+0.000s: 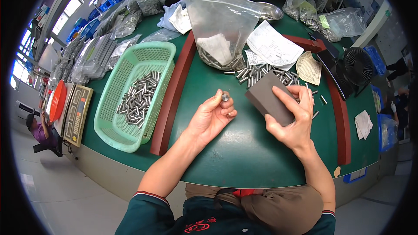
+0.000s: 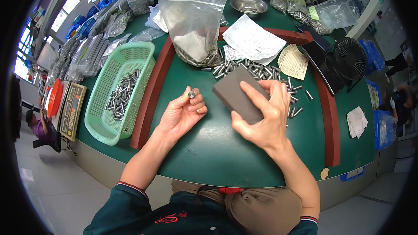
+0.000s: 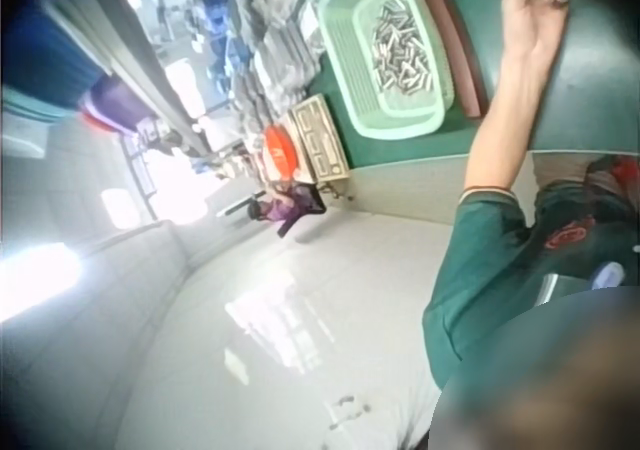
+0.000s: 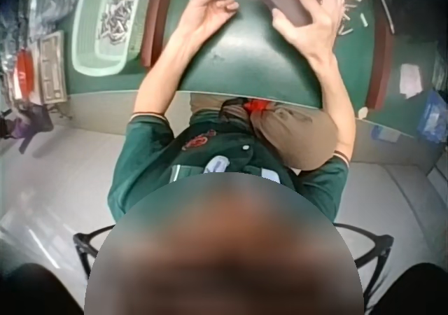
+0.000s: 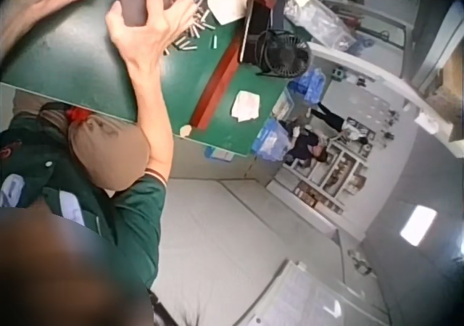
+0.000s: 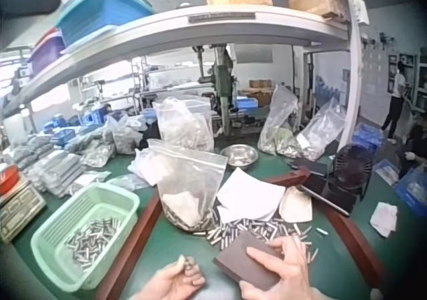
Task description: Sanding small cylindrical metal components using a sanding block.
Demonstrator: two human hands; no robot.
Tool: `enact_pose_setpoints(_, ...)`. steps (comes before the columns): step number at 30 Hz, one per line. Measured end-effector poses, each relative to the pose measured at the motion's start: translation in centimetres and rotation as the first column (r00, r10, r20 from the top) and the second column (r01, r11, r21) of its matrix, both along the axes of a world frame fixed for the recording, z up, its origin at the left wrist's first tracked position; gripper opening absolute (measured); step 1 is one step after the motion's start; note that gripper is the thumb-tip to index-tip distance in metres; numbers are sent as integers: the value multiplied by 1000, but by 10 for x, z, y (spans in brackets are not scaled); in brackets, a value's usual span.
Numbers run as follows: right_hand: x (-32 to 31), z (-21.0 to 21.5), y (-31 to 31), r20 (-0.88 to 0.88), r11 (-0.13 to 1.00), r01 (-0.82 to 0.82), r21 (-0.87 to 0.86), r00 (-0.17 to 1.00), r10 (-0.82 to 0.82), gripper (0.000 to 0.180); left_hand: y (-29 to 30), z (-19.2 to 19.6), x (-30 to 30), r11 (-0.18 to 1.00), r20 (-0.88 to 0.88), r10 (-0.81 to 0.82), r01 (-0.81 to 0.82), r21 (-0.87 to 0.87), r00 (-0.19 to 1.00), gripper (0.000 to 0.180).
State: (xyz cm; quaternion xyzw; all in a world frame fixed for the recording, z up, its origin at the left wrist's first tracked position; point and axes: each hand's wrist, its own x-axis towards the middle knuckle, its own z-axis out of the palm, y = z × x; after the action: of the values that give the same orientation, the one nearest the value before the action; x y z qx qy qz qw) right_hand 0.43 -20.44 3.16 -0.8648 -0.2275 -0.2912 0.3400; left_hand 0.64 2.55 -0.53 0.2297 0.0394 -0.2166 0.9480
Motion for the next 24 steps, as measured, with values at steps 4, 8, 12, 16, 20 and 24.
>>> enact_pose_setpoints(4,-19,12,13,136,938,-317,-138,932,335,65,-23,25,-7,947,-149,138,-87,310,979,21)
enact_pose_setpoints(8,-14,12,13,129,963,-228,-141,961,246,61,-19,17,-10,891,105,94,-131,434,990,21)
enact_pose_setpoints(12,2,8,-3,98,995,29,-91,995,-20,61,-9,6,-6,954,237,-4,-68,293,971,22)
enact_pose_setpoints(16,-19,16,16,95,940,-305,-155,942,321,59,-30,29,-12,869,48,125,-133,478,991,21)
enact_pose_setpoints(20,6,4,-9,29,955,205,-215,979,-204,54,-9,3,-4,947,258,-5,-78,311,966,23)
enact_pose_setpoints(24,3,4,-11,-18,978,168,-121,985,-171,53,-8,6,-3,981,133,-87,61,187,987,28)
